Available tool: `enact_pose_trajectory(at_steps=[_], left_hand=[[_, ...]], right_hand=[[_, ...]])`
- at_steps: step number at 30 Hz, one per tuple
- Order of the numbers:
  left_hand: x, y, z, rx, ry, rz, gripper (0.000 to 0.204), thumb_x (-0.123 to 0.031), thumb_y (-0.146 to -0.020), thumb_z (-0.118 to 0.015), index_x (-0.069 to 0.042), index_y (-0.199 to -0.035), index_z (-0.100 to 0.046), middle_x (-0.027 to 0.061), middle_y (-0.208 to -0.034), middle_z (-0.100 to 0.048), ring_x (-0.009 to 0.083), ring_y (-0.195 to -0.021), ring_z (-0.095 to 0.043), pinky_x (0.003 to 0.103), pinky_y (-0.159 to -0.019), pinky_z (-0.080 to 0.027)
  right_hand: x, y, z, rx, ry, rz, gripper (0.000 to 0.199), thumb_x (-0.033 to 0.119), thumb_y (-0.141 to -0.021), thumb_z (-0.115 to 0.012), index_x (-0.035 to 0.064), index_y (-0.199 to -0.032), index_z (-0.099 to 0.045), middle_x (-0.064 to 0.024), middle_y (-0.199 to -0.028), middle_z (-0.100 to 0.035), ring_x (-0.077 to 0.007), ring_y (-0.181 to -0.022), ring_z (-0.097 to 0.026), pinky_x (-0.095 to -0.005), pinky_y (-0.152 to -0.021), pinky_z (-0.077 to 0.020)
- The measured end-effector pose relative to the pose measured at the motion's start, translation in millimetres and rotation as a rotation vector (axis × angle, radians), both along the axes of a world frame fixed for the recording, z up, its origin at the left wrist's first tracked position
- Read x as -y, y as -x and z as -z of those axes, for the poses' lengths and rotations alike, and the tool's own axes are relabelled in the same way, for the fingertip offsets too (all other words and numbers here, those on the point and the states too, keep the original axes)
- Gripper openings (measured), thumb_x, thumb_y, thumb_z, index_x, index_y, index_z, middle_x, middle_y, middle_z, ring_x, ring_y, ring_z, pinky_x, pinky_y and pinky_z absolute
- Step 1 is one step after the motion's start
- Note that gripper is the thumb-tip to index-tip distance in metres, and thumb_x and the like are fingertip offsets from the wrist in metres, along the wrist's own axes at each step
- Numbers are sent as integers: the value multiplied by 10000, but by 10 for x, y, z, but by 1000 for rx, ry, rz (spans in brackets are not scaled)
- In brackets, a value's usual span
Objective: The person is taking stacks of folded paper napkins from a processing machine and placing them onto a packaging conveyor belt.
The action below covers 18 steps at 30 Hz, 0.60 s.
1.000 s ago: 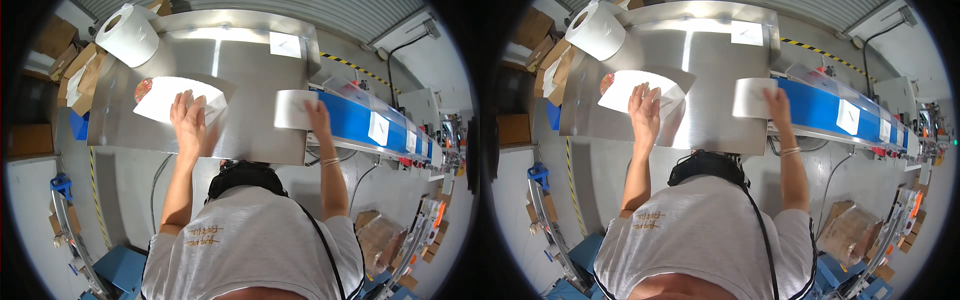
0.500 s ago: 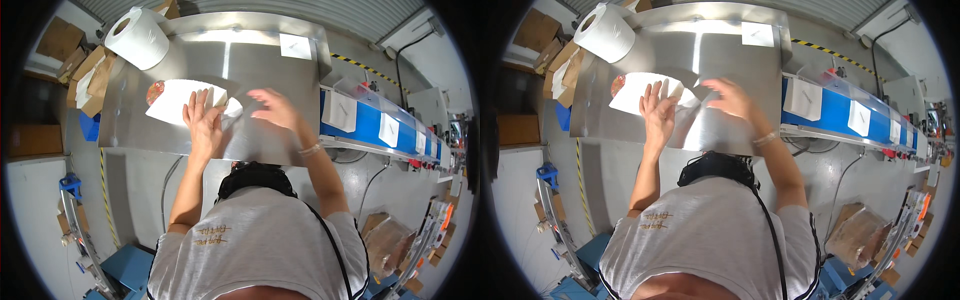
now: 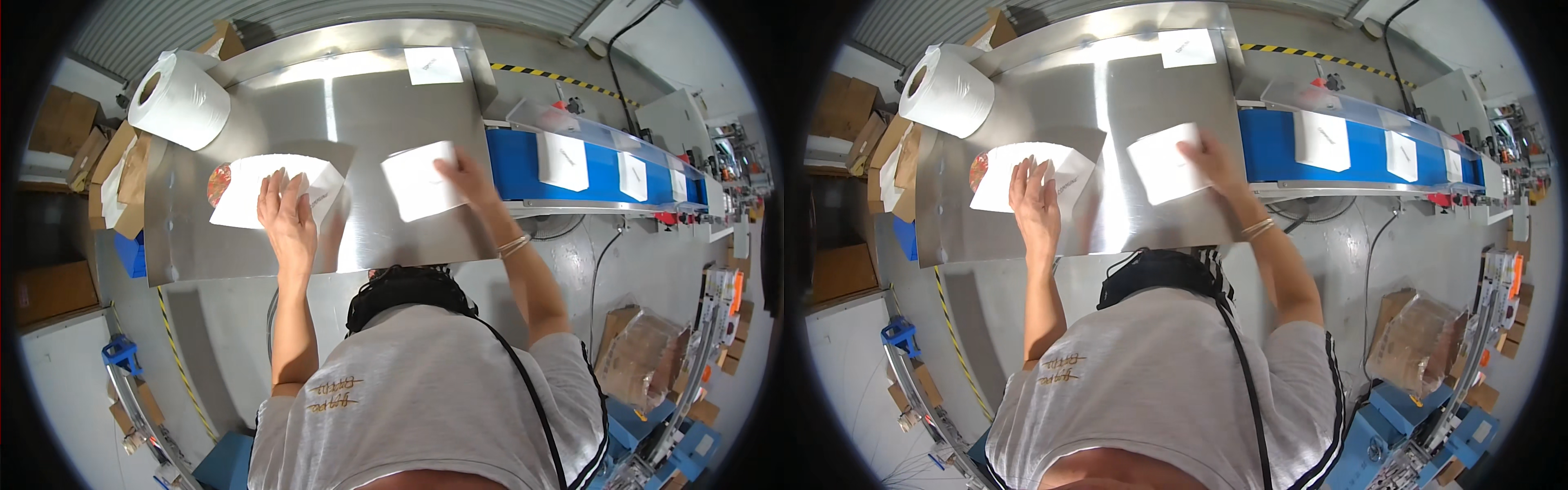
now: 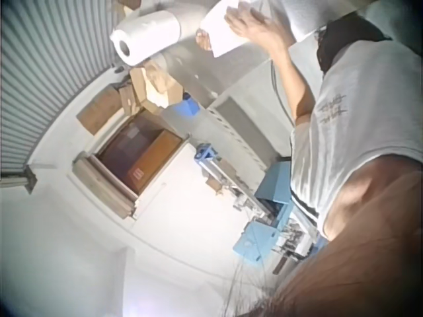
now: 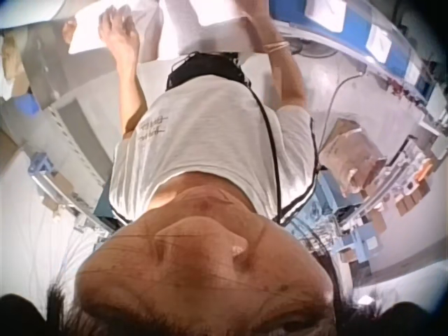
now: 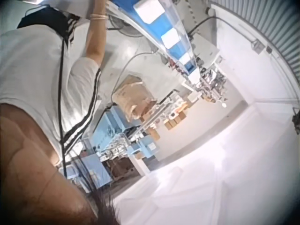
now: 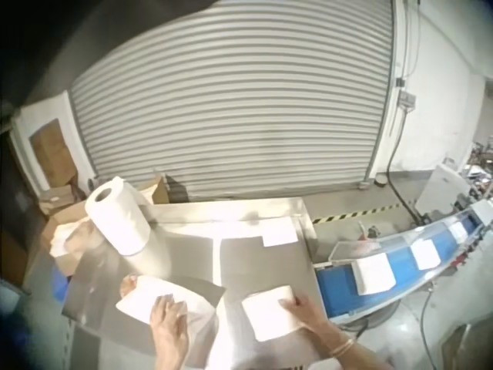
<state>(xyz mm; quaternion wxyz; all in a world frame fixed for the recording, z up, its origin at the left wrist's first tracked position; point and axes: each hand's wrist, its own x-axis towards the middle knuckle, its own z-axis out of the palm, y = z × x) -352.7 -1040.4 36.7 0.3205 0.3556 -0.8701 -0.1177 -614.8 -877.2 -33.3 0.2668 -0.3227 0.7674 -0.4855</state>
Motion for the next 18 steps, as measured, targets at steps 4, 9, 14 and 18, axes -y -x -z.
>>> enact_pose_trajectory(at_steps=[4,9,14,18], left_hand=[[-8,-10,4,-55,-38,-13,318,39,-798,-585,-79,-1086,-652,139,-1286,-517,374,-1253,-407,467,-1032,-330],[-3,25,-9,-75,-57,-9,303,53,-768,-592,-83,-1024,-680,149,-1292,-521,376,-1259,-400,466,-1054,-292],[-8,-14,-23,-71,-46,1,302,61,-751,-599,-98,-990,-693,142,-1308,-511,378,-1285,-375,477,-1086,-227],[-15,2,-46,-31,-44,14,275,61,-745,-603,-106,-942,-698,154,-1335,-486,384,-1322,-335,496,-1099,-182]], right_hand=[[-541,619,-62,-26,-88,325,323,354,-849,-678,44,-935,-649,-14,-708,-593,-86,-616,-501,-257,-550,-427],[-895,1030,-47,-690,-459,525,549,411,-783,-704,16,-1139,-568,-142,-976,-616,-288,-865,-548,-386,-758,-460],[-149,444,-324,-483,-95,59,402,233,-778,-719,25,-1104,-610,-144,-1165,-605,-292,-1069,-587,-367,-869,-485],[671,-430,-520,-164,106,-520,486,191,-754,-756,132,-1199,-570,-72,-1206,-566,-208,-1057,-570,-333,-872,-491]])
